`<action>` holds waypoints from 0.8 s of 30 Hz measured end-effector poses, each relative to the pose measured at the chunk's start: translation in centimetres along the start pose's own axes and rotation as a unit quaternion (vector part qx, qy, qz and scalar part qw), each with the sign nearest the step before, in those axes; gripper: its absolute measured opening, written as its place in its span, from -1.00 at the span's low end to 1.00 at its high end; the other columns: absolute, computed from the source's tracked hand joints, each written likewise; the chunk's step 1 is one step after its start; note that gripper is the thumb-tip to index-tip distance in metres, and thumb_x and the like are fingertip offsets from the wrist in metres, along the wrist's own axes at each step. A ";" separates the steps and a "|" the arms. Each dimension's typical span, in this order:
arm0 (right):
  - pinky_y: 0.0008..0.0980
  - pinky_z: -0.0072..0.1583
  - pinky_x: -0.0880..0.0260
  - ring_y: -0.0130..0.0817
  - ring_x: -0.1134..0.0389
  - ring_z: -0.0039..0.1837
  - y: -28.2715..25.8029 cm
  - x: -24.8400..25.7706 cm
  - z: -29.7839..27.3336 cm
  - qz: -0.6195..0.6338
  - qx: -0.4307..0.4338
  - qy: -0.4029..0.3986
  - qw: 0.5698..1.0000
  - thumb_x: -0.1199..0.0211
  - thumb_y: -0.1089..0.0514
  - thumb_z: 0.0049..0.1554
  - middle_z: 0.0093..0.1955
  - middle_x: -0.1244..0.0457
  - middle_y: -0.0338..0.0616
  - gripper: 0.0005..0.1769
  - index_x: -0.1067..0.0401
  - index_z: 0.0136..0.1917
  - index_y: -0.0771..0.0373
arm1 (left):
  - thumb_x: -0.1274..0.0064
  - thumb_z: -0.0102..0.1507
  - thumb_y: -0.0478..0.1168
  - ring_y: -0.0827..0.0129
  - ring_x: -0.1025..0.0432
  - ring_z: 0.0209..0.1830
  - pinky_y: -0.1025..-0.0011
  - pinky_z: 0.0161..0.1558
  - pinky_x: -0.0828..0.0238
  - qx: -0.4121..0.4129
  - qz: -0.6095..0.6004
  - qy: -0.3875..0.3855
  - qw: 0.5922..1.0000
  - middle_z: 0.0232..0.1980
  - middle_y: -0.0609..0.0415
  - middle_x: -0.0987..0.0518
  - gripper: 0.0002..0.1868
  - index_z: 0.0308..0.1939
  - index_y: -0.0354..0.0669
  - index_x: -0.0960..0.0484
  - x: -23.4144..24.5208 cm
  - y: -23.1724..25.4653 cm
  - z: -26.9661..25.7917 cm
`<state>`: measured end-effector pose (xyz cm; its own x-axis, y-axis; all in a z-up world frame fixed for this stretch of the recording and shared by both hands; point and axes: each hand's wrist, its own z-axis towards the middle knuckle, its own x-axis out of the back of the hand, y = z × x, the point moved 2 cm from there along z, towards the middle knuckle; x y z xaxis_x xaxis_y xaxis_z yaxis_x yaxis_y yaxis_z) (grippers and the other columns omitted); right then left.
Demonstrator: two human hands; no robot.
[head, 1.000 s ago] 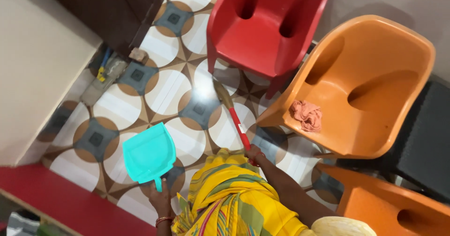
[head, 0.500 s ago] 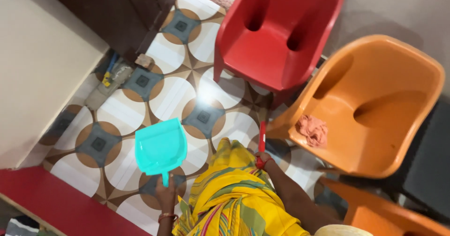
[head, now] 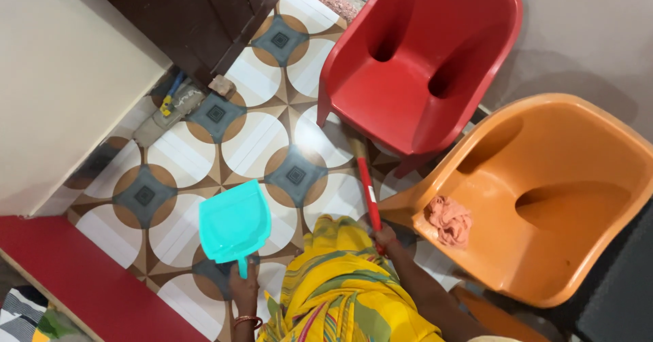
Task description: The person sweeps the tiled floor using a broom and dustpan, moving around plastic chairs and a bed to collect debris. The person holds the dustpan in one hand and sweeps with the other, gathering dirt into the dustpan.
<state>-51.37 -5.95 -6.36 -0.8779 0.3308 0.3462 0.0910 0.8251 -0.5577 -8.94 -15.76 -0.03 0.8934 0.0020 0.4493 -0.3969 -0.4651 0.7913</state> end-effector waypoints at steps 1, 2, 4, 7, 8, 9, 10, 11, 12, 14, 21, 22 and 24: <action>-0.23 -0.31 -0.37 -0.21 -0.38 -0.37 0.2 0.3 0.1 -0.005 0.001 0.013 1.000 -0.39 0.24 -0.06 -0.34 -0.36 0.00 -0.67 -0.48 -0.01 0.35 | -0.11 0.34 -0.09 0.36 -0.35 -0.58 0.28 -0.47 -0.32 -0.036 0.005 0.008 0.999 -0.48 -0.04 -0.51 -0.66 -0.09 -0.39 -0.59 -0.5 0.3 -0.2; -0.21 -0.32 -0.37 -0.17 -0.37 -0.38 0.7 0.7 0.7 0.018 -0.014 0.009 1.000 -0.37 0.24 -0.03 -0.36 -0.34 0.02 -0.71 -0.47 -0.03 0.38 | -0.10 0.33 -0.10 0.36 -0.35 -0.58 0.28 -0.47 -0.32 -0.070 0.008 0.021 0.997 -0.47 -0.01 -0.53 -0.67 -0.07 -0.37 -0.59 -1.1 0.5 -0.8; -0.18 -0.34 -0.36 -0.11 -0.35 -0.40 1.9 1.0 1.9 0.063 -0.047 0.002 0.997 -0.32 0.22 0.02 -0.38 -0.31 0.06 -0.76 -0.46 -0.09 0.45 | -0.10 0.33 -0.08 0.33 -0.35 -0.59 0.28 -0.44 -0.32 -0.089 0.048 0.039 0.994 -0.49 -0.02 -0.53 -0.67 -0.07 -0.34 -0.61 -1.6 0.7 -1.6; -0.19 -0.35 -0.33 -0.15 -0.31 -0.42 3.4 1.2 5.1 0.220 -0.141 -0.023 0.965 -0.30 0.22 0.04 -0.39 -0.27 0.02 -0.78 -0.43 -0.10 0.43 | -0.11 0.34 -0.04 0.25 -0.39 -0.60 0.25 -0.40 -0.34 -0.035 0.093 0.064 0.993 -0.52 -0.09 -0.53 -0.66 -0.11 -0.30 -0.62 -1.3 0.1 -3.3; -0.20 -0.35 -0.33 -0.16 -0.31 -0.42 3.7 1.4 6.3 0.226 -0.158 -0.043 0.960 -0.29 0.23 0.04 -0.39 -0.27 0.01 -0.79 -0.42 -0.10 0.43 | -0.10 0.31 -0.04 0.25 -0.41 -0.60 0.25 -0.41 -0.35 -0.015 0.066 0.078 0.995 -0.52 -0.08 -0.55 -0.67 -0.09 -0.29 -0.61 -1.3 -0.2 -4.4; -0.20 -0.35 -0.33 -0.17 -0.30 -0.43 4.0 1.5 7.1 0.229 -0.173 -0.066 0.956 -0.29 0.23 0.05 -0.39 -0.26 0.01 -0.79 -0.42 -0.10 0.43 | -0.09 0.29 -0.05 0.26 -0.43 -0.60 0.25 -0.42 -0.36 0.004 0.038 0.093 0.995 -0.51 -0.07 -0.56 -0.66 -0.07 -0.27 -0.60 -1.3 -0.5 -5.4; -0.21 -0.35 -0.33 -0.18 -0.30 -0.43 3.7 1.3 8.1 0.228 -0.182 -0.089 0.952 -0.28 0.23 0.05 -0.40 -0.26 0.00 -0.79 -0.41 -0.09 0.42 | -0.10 0.29 -0.05 0.24 -0.43 -0.59 0.24 -0.42 -0.36 0.026 0.040 0.107 0.993 -0.50 -0.08 -0.56 -0.67 -0.08 -0.28 -0.60 -1.5 -0.8 -6.1; -0.22 -0.35 -0.33 -0.18 -0.30 -0.43 3.4 0.5 8.4 0.205 -0.187 -0.123 0.953 -0.28 0.23 0.05 -0.40 -0.26 -0.01 -0.80 -0.41 -0.09 0.42 | -0.11 0.29 -0.05 0.22 -0.43 -0.59 0.23 -0.42 -0.36 0.048 0.043 0.121 0.991 -0.49 -0.08 -0.56 -0.67 -0.10 -0.29 -0.60 -1.4 -1.2 -7.0; -0.22 -0.35 -0.33 -0.19 -0.30 -0.43 3.0 -0.5 8.3 0.182 -0.189 -0.154 0.953 -0.27 0.24 0.06 -0.40 -0.26 -0.01 -0.80 -0.40 -0.08 0.41 | -0.12 0.30 -0.05 0.21 -0.43 -0.59 0.21 -0.42 -0.36 0.072 0.044 0.134 0.987 -0.48 -0.09 -0.55 -0.67 -0.12 -0.29 -0.60 -1.3 -1.6 -7.8; -0.23 -0.35 -0.33 -0.21 -0.29 -0.44 1.8 -2.2 7.6 0.126 -0.188 -0.216 0.950 -0.26 0.24 0.06 -0.40 -0.25 -0.02 -0.80 -0.39 -0.08 0.41 | -0.13 0.32 -0.04 0.18 -0.44 -0.55 0.21 -0.39 -0.36 0.091 0.031 0.156 0.983 -0.47 -0.09 -0.55 -0.66 -0.17 -0.32 -0.60 -1.4 -2.4 -9.5; -0.28 -0.35 -0.34 -0.26 -0.27 -0.45 -4.1 -5.2 2.9 -0.043 -0.124 -0.336 0.933 -0.22 0.26 0.08 -0.41 -0.23 -0.07 -0.82 -0.36 -0.05 0.38 | -0.14 0.30 -0.03 0.03 -0.50 -0.28 0.14 -0.17 -0.39 0.087 0.042 0.225 0.970 -0.25 -0.17 -0.63 -0.65 -0.11 -0.31 -0.62 -3.6 -4.1 -13.8; -0.28 -0.36 -0.31 -0.27 -0.27 -0.46 -5.0 -5.7 2.2 -0.061 -0.101 -0.329 0.937 -0.24 0.27 0.05 -0.40 -0.24 -0.08 -0.79 -0.38 -0.04 0.38 | -0.14 0.30 -0.03 0.01 -0.50 -0.27 0.14 -0.16 -0.40 0.089 0.041 0.228 0.969 -0.24 -0.19 -0.63 -0.63 -0.10 -0.32 -0.61 -3.8 -4.2 -14.1; -0.24 -0.29 -0.38 -0.24 -0.34 -0.38 -6.8 -6.6 1.1 -0.177 -0.023 -0.357 0.917 -0.32 0.30 -0.02 -0.33 -0.30 0.00 -0.69 -0.38 0.01 0.41 | -0.13 0.30 -0.01 -0.02 -0.51 -0.24 0.13 -0.13 -0.41 0.095 0.039 0.234 0.967 -0.22 -0.23 -0.63 -0.61 -0.08 -0.34 -0.61 -4.2 -4.5 -14.9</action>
<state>-46.72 -14.24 -5.71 -0.9387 -0.3319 -0.0927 -0.2531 0.8466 -0.4681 -14.03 -0.51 0.74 0.6517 0.3406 0.6778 -0.3736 -0.6335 0.6775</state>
